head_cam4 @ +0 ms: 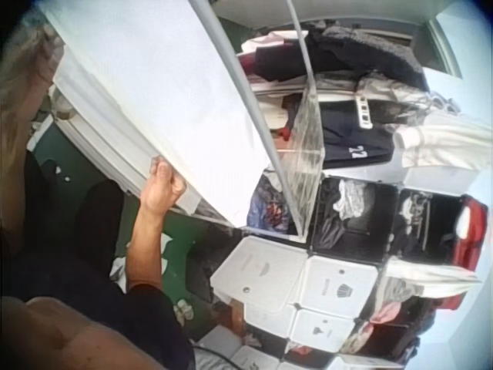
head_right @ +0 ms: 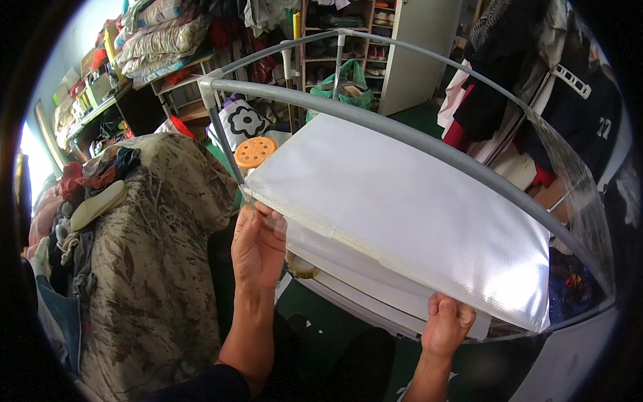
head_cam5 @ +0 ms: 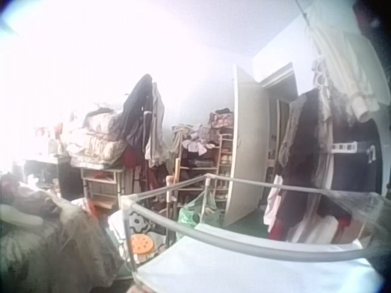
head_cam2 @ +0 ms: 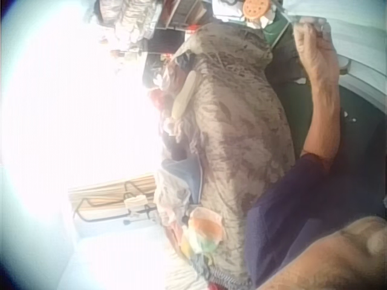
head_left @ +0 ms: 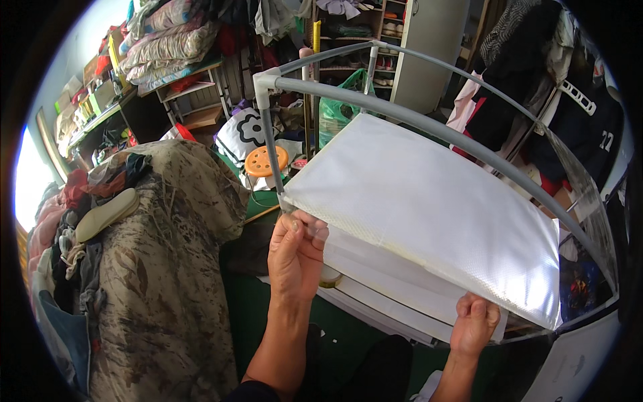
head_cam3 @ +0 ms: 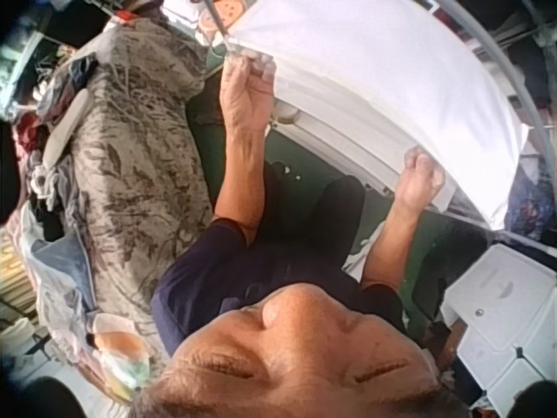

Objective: The person assembles a white shelving unit by attaching white panels to a metal frame. They use a utility knife to trim edges and apply yellow tape to secure the panels in place.

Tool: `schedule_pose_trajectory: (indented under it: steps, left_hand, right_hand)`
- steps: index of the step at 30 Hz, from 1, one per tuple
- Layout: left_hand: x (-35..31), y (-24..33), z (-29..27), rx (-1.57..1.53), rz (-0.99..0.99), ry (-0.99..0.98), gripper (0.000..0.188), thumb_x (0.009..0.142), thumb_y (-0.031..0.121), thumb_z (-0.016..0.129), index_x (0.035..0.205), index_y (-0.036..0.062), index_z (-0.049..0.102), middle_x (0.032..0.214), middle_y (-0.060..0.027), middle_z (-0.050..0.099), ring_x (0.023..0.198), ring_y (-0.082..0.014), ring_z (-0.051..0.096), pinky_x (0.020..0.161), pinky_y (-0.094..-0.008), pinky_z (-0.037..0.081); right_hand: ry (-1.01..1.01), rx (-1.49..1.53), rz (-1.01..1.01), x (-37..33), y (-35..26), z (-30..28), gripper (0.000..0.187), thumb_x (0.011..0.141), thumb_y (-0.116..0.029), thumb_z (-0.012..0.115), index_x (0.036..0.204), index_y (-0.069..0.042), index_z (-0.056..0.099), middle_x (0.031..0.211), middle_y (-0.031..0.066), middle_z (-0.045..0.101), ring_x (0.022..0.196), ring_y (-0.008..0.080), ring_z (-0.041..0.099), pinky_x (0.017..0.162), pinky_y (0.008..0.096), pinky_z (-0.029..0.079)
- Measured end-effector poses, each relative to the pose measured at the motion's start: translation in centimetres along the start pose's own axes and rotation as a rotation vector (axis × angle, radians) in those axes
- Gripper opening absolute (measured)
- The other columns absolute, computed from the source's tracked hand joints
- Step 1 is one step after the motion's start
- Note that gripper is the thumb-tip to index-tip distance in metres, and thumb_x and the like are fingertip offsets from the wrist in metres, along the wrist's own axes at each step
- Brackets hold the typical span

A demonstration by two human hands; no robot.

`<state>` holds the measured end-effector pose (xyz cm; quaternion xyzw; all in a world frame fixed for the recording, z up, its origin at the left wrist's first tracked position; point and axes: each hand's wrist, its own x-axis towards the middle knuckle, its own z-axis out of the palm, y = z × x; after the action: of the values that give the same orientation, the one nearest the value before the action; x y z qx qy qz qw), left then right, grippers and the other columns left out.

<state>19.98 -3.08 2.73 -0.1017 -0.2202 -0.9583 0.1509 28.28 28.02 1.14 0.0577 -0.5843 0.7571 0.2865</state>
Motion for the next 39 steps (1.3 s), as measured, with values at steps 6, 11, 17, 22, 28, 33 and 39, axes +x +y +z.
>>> schedule_pose_trajectory:
  steps: [6, 11, 17, 22, 28, 33, 39]
  left_hand:
    - [0.3, -0.7, -0.6, -0.057, -0.005, -0.067, 0.016, 0.102, 0.011, 0.064, 0.089, 0.0078, 0.056, 0.103, -0.0035, 0.063, 0.098, -0.0175, 0.064, 0.091, -0.0327, 0.054]
    - [0.3, -1.2, -0.5, -0.083, 0.022, -0.032, 0.017, 0.104, 0.013, 0.063, 0.090, 0.0072, 0.056, 0.102, -0.0035, 0.064, 0.097, -0.0164, 0.066, 0.092, -0.0325, 0.055]
    - [0.6, -1.7, -0.6, -0.083, 0.039, -0.027, 0.015, 0.104, 0.013, 0.062, 0.091, 0.0079, 0.056, 0.101, -0.0036, 0.066, 0.097, -0.0156, 0.066, 0.090, -0.0319, 0.055]
    - [1.0, -2.4, -0.5, -0.106, 0.076, -0.084, 0.012, 0.104, 0.010, 0.061, 0.094, 0.0069, 0.056, 0.108, -0.0058, 0.069, 0.098, -0.0146, 0.066, 0.091, -0.0306, 0.056]
    - [1.5, -3.3, -0.2, -0.105, 0.091, -0.076, 0.008, 0.105, 0.012, 0.061, 0.101, 0.0068, 0.056, 0.113, -0.0048, 0.069, 0.105, -0.0142, 0.067, 0.098, -0.0322, 0.056]
    - [1.7, -4.0, -0.5, -0.180, 0.079, -0.076, 0.016, 0.105, 0.013, 0.059, 0.119, 0.0057, 0.056, 0.120, -0.0051, 0.068, 0.115, -0.0148, 0.066, 0.103, -0.0332, 0.057]
    - [2.0, -4.8, 2.2, -0.248, 0.052, 0.162, 0.027, 0.105, 0.012, 0.058, 0.131, 0.0038, 0.057, 0.123, -0.0074, 0.067, 0.111, -0.0133, 0.066, 0.101, -0.0291, 0.058]
  right_hand:
    - [-0.041, -0.018, -0.013, -0.1, -0.1, -0.6, 0.033, 0.097, -0.034, 0.074, 0.085, -0.007, 0.060, 0.075, 0.0010, 0.055, 0.066, 0.0121, 0.041, 0.061, 0.0283, 0.033]
    - [-0.019, -0.018, -0.028, -0.2, 0.2, -0.8, 0.034, 0.096, -0.034, 0.074, 0.082, -0.006, 0.061, 0.073, 0.0018, 0.056, 0.066, 0.0124, 0.041, 0.061, 0.0286, 0.033]
    - [-0.027, -0.031, -0.022, -0.1, 0.0, -0.7, 0.034, 0.096, -0.035, 0.075, 0.081, -0.007, 0.062, 0.073, 0.0022, 0.057, 0.065, 0.0126, 0.042, 0.061, 0.0288, 0.034]
    - [-0.009, -0.030, -0.025, -0.1, 0.1, -0.7, 0.033, 0.096, -0.035, 0.075, 0.084, -0.007, 0.062, 0.074, 0.0022, 0.057, 0.066, 0.0125, 0.042, 0.061, 0.0287, 0.035]
    - [0.005, -0.046, -0.022, 0.0, 0.1, -0.5, 0.030, 0.096, -0.033, 0.075, 0.088, -0.008, 0.061, 0.076, 0.0022, 0.058, 0.067, 0.0127, 0.043, 0.062, 0.0287, 0.036]
    - [0.019, -0.015, -0.019, -0.1, 0.5, -0.8, 0.027, 0.094, -0.029, 0.077, 0.088, -0.006, 0.065, 0.077, 0.0042, 0.062, 0.068, 0.0141, 0.048, 0.063, 0.0304, 0.040]
    - [0.048, 0.044, -0.002, -0.2, 0.9, -1.3, 0.026, 0.089, -0.025, 0.082, 0.090, -0.001, 0.071, 0.080, 0.0084, 0.067, 0.069, 0.0160, 0.056, 0.064, 0.0319, 0.047]
